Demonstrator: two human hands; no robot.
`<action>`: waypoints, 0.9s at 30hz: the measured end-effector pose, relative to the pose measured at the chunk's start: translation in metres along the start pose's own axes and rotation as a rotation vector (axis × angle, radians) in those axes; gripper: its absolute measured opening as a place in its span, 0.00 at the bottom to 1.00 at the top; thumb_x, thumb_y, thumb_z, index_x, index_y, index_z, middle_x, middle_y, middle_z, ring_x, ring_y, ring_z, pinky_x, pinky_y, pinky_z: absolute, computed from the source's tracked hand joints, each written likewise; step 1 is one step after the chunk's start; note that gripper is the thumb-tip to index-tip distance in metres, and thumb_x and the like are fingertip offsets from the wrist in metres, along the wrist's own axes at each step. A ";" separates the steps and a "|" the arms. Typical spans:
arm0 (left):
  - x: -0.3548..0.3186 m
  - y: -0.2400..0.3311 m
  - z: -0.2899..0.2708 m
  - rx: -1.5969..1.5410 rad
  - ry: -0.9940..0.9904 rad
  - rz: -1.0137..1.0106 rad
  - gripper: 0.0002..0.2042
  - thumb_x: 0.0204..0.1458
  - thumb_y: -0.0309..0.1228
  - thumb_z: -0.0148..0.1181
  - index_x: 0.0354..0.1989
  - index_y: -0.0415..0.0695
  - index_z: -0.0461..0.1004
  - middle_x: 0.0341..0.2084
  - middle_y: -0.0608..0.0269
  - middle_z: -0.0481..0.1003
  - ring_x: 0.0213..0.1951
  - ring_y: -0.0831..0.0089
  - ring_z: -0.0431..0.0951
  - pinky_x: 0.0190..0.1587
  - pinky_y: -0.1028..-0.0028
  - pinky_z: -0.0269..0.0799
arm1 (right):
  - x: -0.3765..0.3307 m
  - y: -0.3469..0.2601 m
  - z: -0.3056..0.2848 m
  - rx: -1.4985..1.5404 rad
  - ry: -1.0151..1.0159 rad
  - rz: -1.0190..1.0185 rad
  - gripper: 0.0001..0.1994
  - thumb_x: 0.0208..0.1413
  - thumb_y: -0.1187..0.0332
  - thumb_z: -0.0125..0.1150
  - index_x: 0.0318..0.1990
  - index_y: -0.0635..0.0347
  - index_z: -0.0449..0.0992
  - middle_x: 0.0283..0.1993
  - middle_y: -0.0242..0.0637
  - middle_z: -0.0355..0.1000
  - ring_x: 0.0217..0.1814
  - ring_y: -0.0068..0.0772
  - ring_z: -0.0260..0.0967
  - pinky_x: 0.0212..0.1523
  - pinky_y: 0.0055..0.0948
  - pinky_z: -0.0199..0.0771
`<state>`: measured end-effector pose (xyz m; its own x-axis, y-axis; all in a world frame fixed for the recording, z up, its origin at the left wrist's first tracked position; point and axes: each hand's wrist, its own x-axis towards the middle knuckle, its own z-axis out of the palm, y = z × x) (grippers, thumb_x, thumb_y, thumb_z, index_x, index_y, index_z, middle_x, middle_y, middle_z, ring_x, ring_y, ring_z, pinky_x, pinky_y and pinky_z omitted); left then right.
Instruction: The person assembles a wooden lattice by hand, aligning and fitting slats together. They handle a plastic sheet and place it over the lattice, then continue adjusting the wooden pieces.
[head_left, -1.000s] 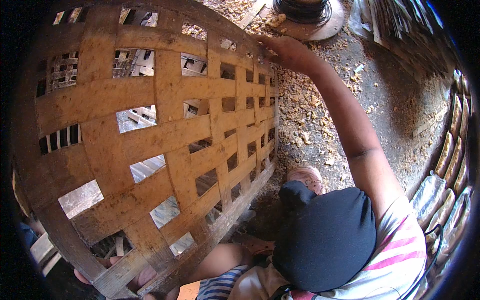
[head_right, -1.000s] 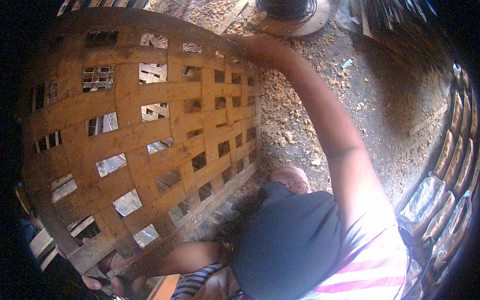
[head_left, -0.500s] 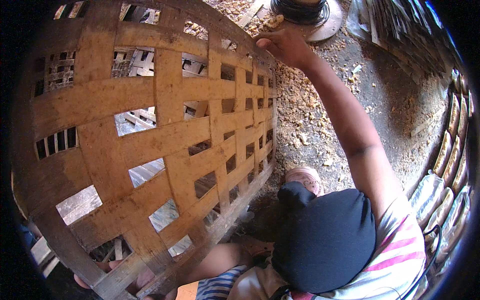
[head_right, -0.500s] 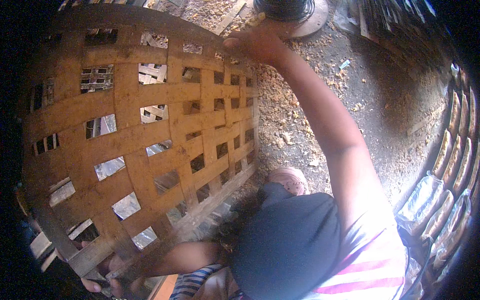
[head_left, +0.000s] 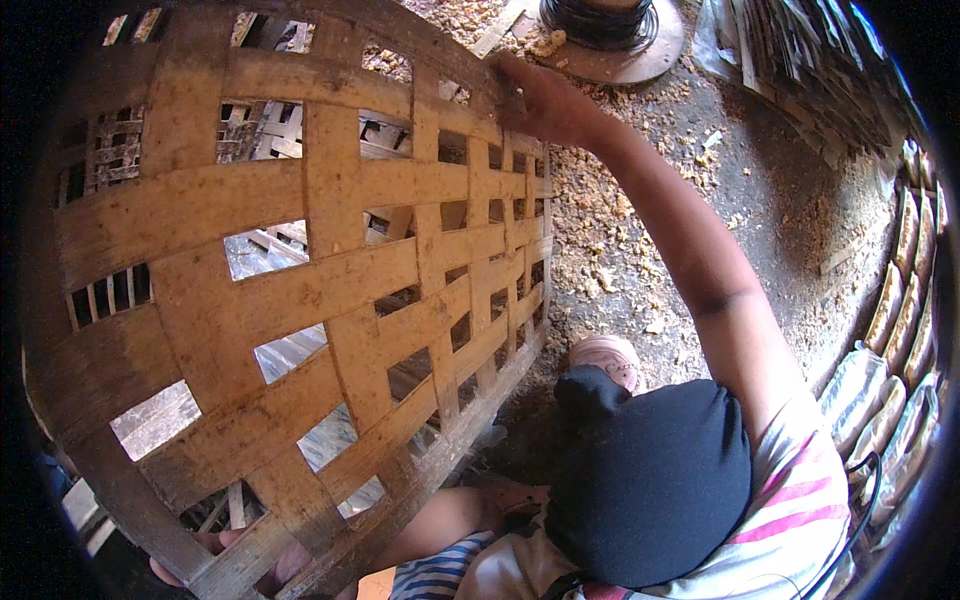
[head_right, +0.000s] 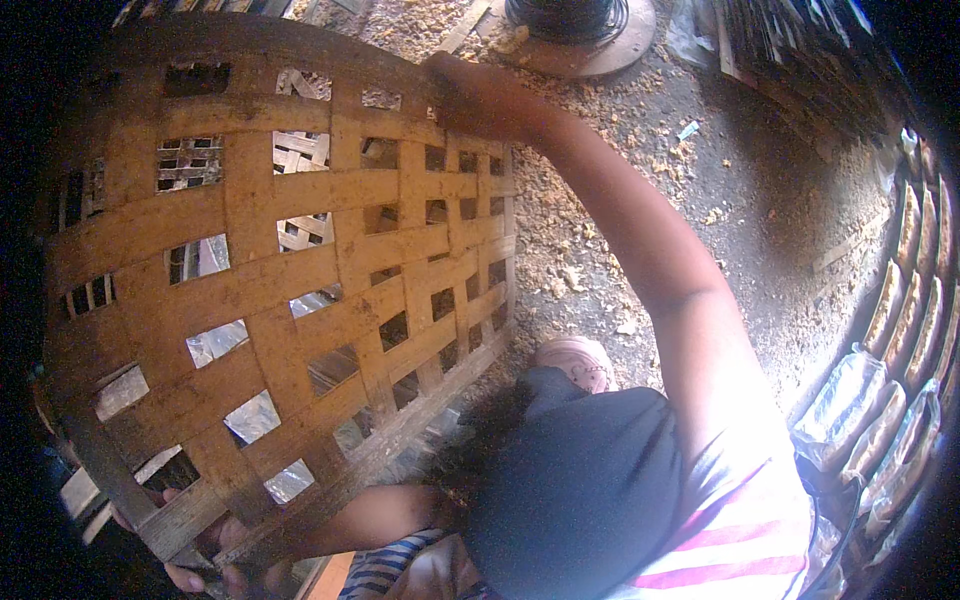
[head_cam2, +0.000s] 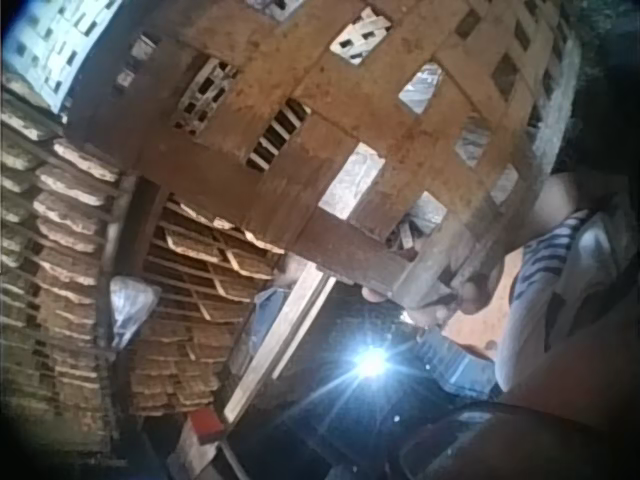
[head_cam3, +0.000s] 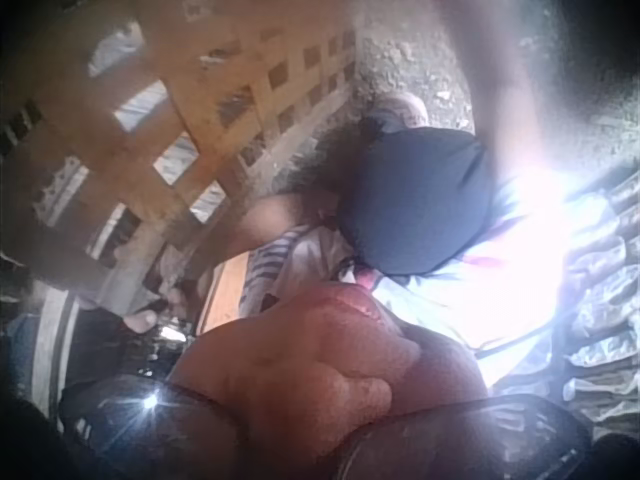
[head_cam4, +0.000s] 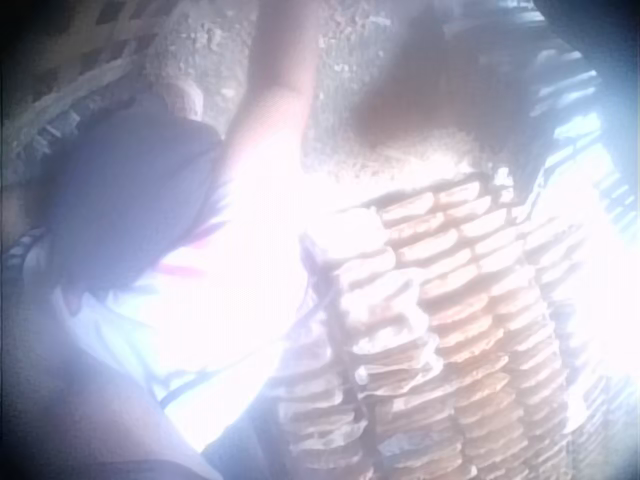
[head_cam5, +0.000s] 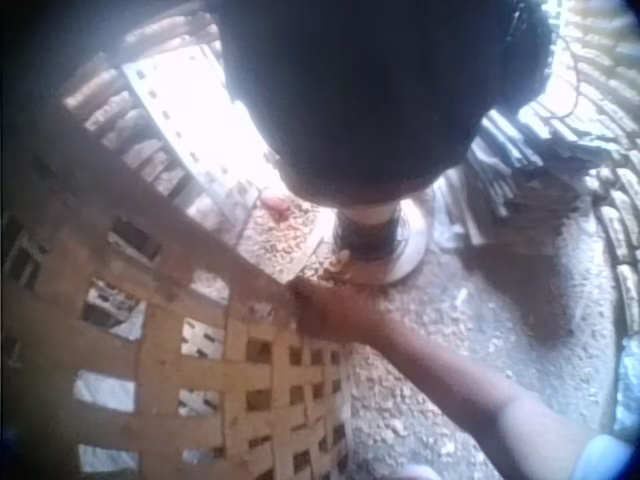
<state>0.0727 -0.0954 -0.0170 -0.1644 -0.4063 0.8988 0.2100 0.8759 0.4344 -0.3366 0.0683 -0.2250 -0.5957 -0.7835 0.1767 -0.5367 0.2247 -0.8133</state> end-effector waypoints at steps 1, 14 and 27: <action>0.000 0.000 0.000 -0.002 -0.002 0.003 0.20 0.38 0.31 0.56 0.44 0.52 0.68 0.50 0.49 0.67 0.60 0.50 0.61 0.60 0.51 0.59 | 0.000 0.000 0.001 0.100 0.002 0.006 0.27 0.51 0.71 0.63 0.60 0.59 0.65 0.52 0.49 0.72 0.58 0.43 0.71 0.55 0.42 0.73; 0.006 0.000 -0.003 -0.024 -0.017 -0.008 0.20 0.36 0.31 0.56 0.43 0.52 0.69 0.50 0.47 0.68 0.59 0.50 0.63 0.59 0.51 0.60 | 0.026 0.004 0.011 -0.380 0.072 -0.067 0.30 0.46 0.71 0.65 0.60 0.57 0.66 0.43 0.49 0.74 0.45 0.55 0.73 0.49 0.44 0.73; 0.022 -0.007 -0.010 -0.116 -0.055 -0.072 0.20 0.35 0.32 0.56 0.43 0.52 0.70 0.50 0.46 0.68 0.58 0.49 0.64 0.58 0.51 0.61 | 0.001 0.062 0.050 0.036 0.168 0.114 0.31 0.60 0.51 0.57 0.67 0.55 0.61 0.63 0.48 0.68 0.65 0.46 0.65 0.63 0.47 0.64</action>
<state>0.0771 -0.1133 0.0003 -0.2346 -0.4495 0.8619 0.3055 0.8076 0.5044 -0.3411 0.0525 -0.3029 -0.7439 -0.6462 0.1702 -0.4406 0.2828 -0.8520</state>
